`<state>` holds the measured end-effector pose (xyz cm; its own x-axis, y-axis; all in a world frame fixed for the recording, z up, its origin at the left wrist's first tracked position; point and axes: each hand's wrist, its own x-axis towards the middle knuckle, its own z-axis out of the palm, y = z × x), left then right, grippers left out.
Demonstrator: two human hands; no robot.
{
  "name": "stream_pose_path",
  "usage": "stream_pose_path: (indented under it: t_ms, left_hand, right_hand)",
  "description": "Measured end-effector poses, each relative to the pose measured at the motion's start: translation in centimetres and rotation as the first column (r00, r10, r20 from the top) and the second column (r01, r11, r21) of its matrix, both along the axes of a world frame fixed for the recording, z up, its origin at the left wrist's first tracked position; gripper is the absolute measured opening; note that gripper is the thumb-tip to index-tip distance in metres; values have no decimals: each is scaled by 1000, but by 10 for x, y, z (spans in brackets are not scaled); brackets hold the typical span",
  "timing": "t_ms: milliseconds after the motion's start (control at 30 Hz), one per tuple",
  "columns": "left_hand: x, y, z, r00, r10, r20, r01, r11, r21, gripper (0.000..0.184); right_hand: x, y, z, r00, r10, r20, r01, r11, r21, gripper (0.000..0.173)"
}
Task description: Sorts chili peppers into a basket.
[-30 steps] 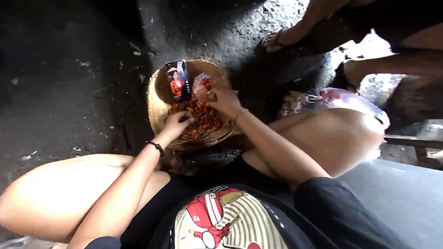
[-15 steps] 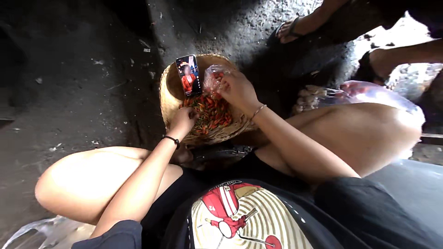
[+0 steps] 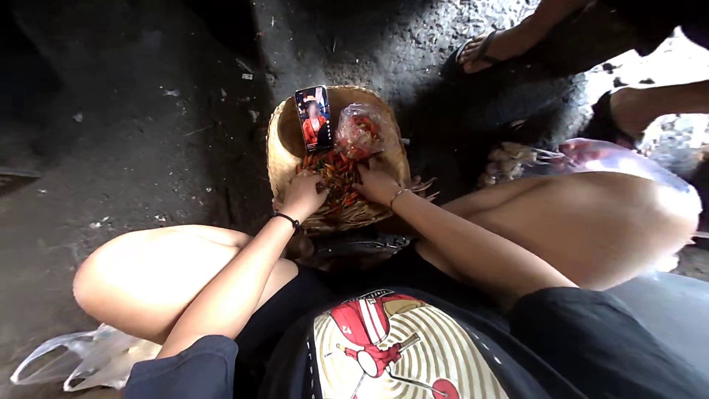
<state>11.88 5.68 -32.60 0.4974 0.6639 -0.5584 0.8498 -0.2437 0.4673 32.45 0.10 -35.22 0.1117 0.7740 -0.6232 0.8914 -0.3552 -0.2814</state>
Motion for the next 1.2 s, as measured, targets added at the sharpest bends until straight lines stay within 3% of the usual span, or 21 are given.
stream_pose_path:
  t_ms: [233, 400, 533, 667, 800, 1033, 1200]
  left_hand:
    - [0, -2, -2, 998, -42, -35, 40, 998, -52, 37]
    - [2, -1, 1, 1000, -31, 2, 31, 998, -59, 38]
    - [2, 1, 2, 998, -19, 59, 20, 1000, -6, 37]
    - [1, 1, 7, 972, 18, 233, -18, 1000, -1, 31]
    - [6, 1, 14, 887, 213, 409, -170, 975, -140, 35]
    - [0, 0, 12, 800, 399, 449, -276, 908, -314, 20]
    - [9, -2, 19, 762, 522, 383, -217, 764, -608, 31]
  right_hand:
    - [-3, -6, -8, 969, 136, -205, -134, 991, 23, 51]
    - [-10, -4, 7, 939, 308, -155, -299, 951, 80, 39]
    - [-6, 7, 22, 952, 287, -109, -281, 958, 61, 25]
    - [0, 11, 33, 944, 153, -292, -95, 974, 205, 21]
    - [-3, 11, 43, 893, 74, -445, 62, 957, 284, 24]
    - [-13, 5, 47, 750, -68, -658, 279, 934, 222, 22]
    - [-15, 1, 46, 608, -160, -778, 515, 825, 233, 19]
